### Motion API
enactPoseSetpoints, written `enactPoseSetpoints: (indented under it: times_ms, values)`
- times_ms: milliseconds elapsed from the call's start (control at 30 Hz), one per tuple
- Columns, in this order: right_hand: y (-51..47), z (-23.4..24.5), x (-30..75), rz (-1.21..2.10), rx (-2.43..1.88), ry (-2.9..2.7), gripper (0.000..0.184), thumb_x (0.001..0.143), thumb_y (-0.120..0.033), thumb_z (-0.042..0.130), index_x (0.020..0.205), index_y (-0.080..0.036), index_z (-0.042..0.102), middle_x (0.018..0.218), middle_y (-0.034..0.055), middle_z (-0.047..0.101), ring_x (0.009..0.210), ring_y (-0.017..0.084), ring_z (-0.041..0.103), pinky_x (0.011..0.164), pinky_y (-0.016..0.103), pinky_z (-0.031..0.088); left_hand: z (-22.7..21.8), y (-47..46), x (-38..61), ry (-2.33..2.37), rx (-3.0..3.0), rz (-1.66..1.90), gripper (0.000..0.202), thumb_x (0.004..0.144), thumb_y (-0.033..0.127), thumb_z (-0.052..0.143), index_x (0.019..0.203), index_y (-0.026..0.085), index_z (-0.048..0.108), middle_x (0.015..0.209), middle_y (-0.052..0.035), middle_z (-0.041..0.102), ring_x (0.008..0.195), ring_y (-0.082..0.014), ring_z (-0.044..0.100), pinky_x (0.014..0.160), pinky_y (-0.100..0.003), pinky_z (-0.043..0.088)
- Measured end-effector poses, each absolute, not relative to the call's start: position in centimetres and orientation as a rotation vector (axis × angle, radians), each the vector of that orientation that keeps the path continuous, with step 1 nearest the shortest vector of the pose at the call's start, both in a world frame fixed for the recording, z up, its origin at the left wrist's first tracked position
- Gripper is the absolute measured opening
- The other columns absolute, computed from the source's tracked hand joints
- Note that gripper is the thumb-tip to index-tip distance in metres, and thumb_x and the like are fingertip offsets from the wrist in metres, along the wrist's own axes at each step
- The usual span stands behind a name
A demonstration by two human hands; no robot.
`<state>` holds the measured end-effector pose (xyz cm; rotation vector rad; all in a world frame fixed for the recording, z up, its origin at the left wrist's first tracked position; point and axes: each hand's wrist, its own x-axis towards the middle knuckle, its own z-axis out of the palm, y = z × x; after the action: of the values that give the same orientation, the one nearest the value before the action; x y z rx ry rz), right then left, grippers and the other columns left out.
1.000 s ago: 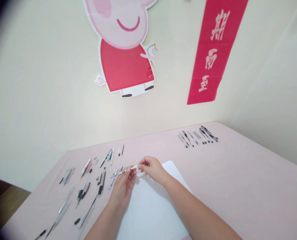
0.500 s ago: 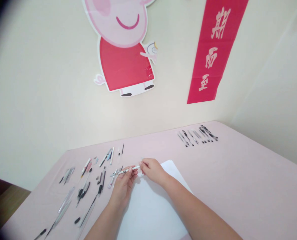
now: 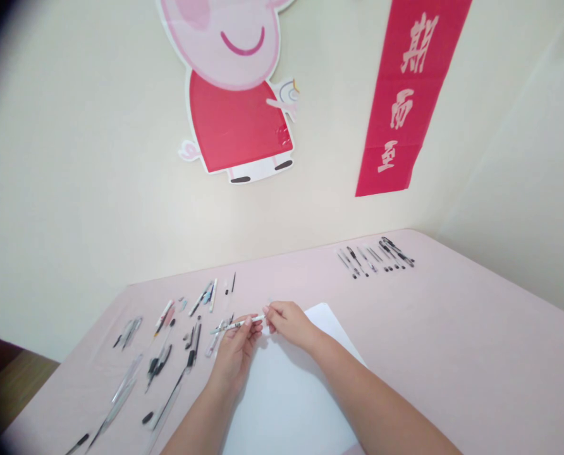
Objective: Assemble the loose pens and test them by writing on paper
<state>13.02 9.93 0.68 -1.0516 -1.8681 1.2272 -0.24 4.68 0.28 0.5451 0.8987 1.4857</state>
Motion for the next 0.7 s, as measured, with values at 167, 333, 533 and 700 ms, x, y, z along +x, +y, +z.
enactPoseSetpoints:
  times_ms: [167,333,533,700]
  values:
    - [9.80,1.11,13.12,1.331,-1.003,-1.774,0.038,0.083,-0.049,0.039,0.076,-0.015,0.054,0.064,0.0015,0.058,0.058,0.011,0.054,0.051,0.021,0.042,0.01,4.67,-0.30,0.891,0.551,1.494,0.022,0.064,0.027,0.071,0.078,0.011,0.066,0.073,-0.0054,0.068,0.064,-0.0094,0.061,0.062,-0.019,0.048]
    - [9.80,1.01,12.98,1.188,-1.046,-1.863,0.025,0.081,-0.038,0.048,0.069,-0.017,0.051,0.063,-0.0006,0.058,0.056,0.010,0.052,0.054,0.020,0.041,0.03,4.63,-0.27,0.902,0.563,1.492,0.022,0.064,0.027,0.071,0.078,0.011,0.066,0.073,-0.0054,0.068,0.066,-0.0101,0.061,0.063,-0.020,0.048]
    - [9.92,0.72,13.05,1.247,-1.030,-1.858,0.035,0.086,-0.043,0.038,0.067,-0.016,0.051,0.061,0.0003,0.057,0.055,0.010,0.052,0.052,0.020,0.041,0.07,4.67,-0.28,0.915,0.590,1.483,0.022,0.064,0.028,0.071,0.078,0.011,0.066,0.072,-0.0050,0.067,0.065,-0.0097,0.060,0.063,-0.019,0.048]
    - [9.82,0.80,13.05,1.179,-1.027,-1.887,0.023,0.082,-0.038,0.047,0.074,-0.017,0.050,0.066,-0.0004,0.057,0.058,0.010,0.053,0.053,0.020,0.041,0.05,4.72,-0.25,0.921,0.614,1.483,0.021,0.065,0.028,0.070,0.077,0.012,0.066,0.073,-0.0053,0.067,0.067,-0.0109,0.061,0.064,-0.020,0.047]
